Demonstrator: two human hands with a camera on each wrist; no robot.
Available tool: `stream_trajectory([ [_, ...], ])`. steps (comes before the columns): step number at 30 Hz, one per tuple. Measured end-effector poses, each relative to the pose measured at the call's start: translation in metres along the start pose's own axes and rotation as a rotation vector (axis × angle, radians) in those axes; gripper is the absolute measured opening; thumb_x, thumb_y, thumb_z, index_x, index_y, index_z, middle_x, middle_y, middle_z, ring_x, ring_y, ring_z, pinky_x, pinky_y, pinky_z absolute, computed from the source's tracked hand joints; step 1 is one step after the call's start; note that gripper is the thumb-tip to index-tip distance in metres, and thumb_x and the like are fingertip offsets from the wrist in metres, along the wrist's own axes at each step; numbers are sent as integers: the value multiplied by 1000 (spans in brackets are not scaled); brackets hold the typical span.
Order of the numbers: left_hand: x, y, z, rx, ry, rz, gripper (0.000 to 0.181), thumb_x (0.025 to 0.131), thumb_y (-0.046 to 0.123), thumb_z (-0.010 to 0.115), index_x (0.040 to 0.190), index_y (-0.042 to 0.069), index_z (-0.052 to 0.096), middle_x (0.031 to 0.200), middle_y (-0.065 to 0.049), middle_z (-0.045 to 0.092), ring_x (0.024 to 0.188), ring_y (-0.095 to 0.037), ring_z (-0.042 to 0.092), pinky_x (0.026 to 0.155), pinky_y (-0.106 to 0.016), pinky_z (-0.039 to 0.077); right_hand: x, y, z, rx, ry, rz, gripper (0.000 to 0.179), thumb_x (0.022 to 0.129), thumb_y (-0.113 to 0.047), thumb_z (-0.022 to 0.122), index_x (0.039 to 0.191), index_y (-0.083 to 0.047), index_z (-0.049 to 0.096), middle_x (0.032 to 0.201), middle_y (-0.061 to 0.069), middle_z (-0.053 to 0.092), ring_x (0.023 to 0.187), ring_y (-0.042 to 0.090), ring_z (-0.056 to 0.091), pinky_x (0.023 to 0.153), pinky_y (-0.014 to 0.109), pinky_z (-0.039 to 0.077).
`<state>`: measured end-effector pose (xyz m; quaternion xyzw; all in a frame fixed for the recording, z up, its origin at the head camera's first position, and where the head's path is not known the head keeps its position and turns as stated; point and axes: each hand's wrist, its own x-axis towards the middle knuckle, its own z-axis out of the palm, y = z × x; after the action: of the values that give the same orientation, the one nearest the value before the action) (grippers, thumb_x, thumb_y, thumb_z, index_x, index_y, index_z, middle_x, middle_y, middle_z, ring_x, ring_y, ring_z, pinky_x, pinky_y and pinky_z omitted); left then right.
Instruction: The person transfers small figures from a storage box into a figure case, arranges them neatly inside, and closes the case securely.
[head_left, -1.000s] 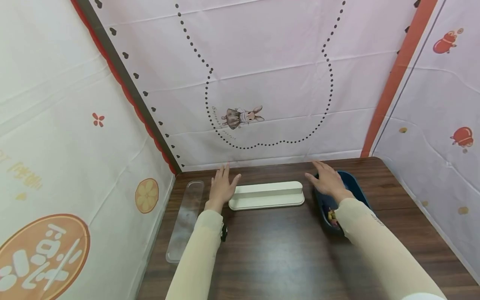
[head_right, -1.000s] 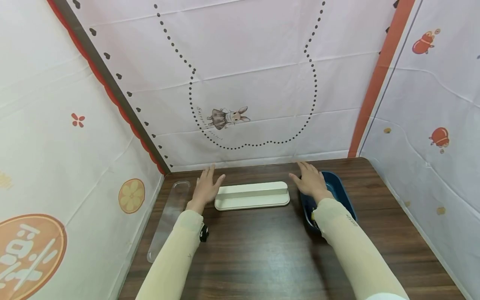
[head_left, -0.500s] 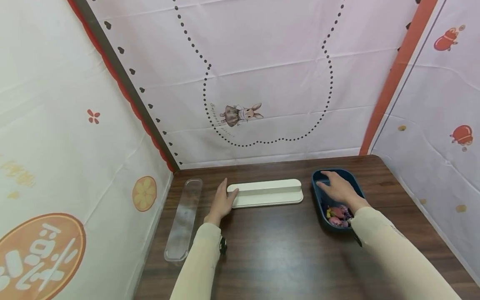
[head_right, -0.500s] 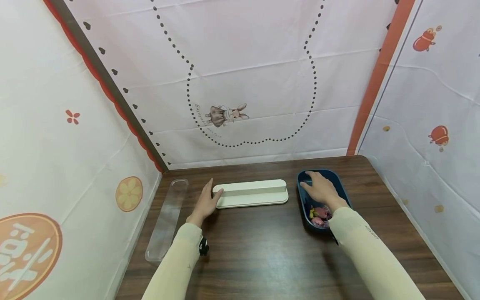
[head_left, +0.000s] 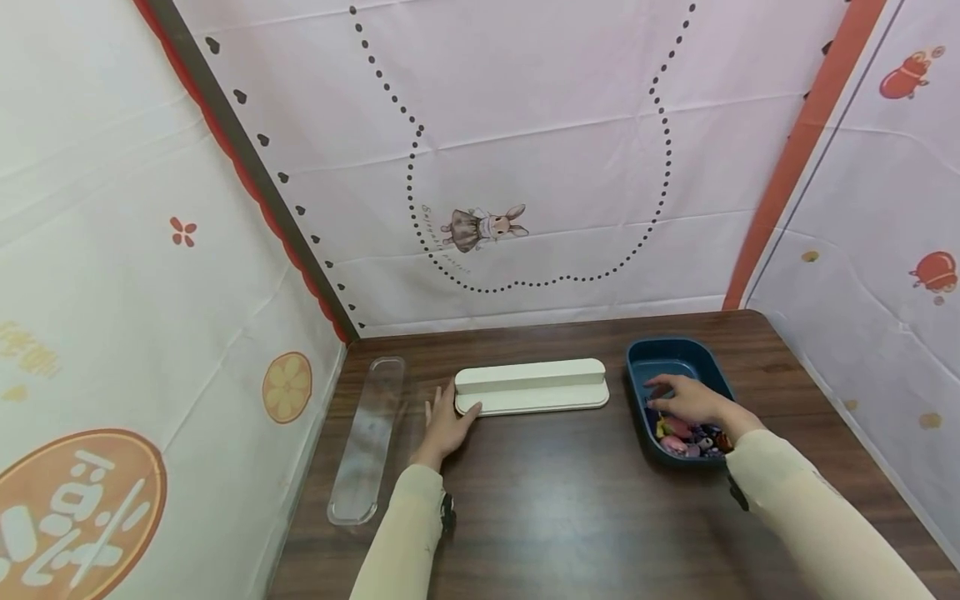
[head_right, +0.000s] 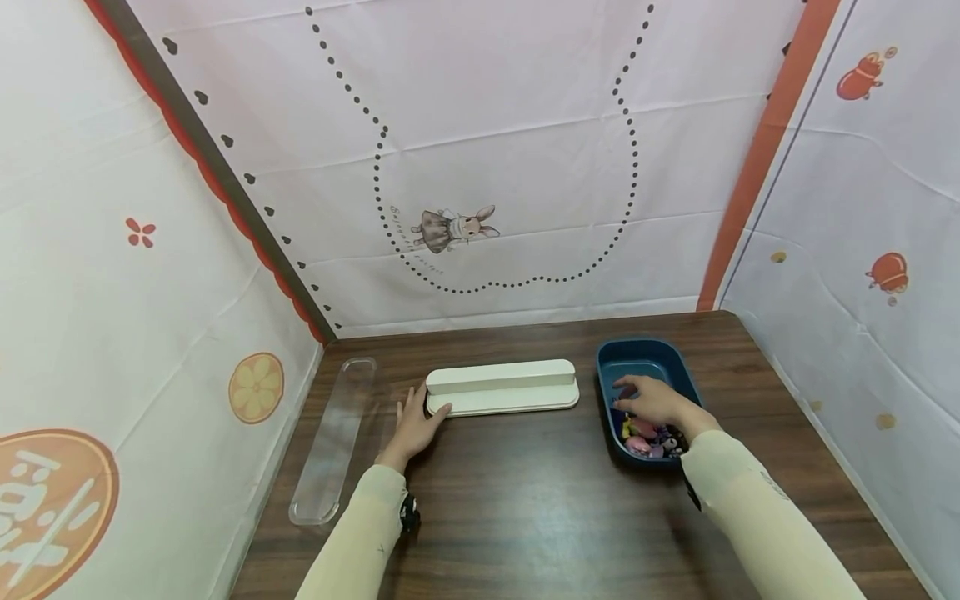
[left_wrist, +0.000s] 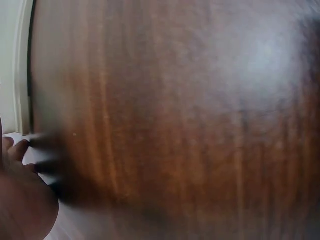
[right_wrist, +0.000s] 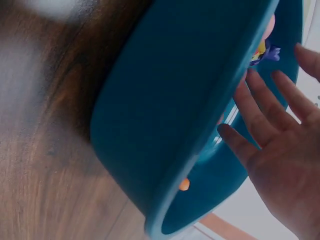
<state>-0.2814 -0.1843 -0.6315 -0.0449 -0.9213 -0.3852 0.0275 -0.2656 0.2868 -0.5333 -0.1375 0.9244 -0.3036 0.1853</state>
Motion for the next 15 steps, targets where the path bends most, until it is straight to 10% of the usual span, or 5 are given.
stream_trajectory([
  [15,-2,-8,2,28,-67,-76,95,97,47,70,168,17,15,173,-9,25,163,-35,4,130,-58,-10,3,7,3,63,-123,-1,47,100,-20,65,139,5,57,123,20,65,86,24,64,90,50,55],
])
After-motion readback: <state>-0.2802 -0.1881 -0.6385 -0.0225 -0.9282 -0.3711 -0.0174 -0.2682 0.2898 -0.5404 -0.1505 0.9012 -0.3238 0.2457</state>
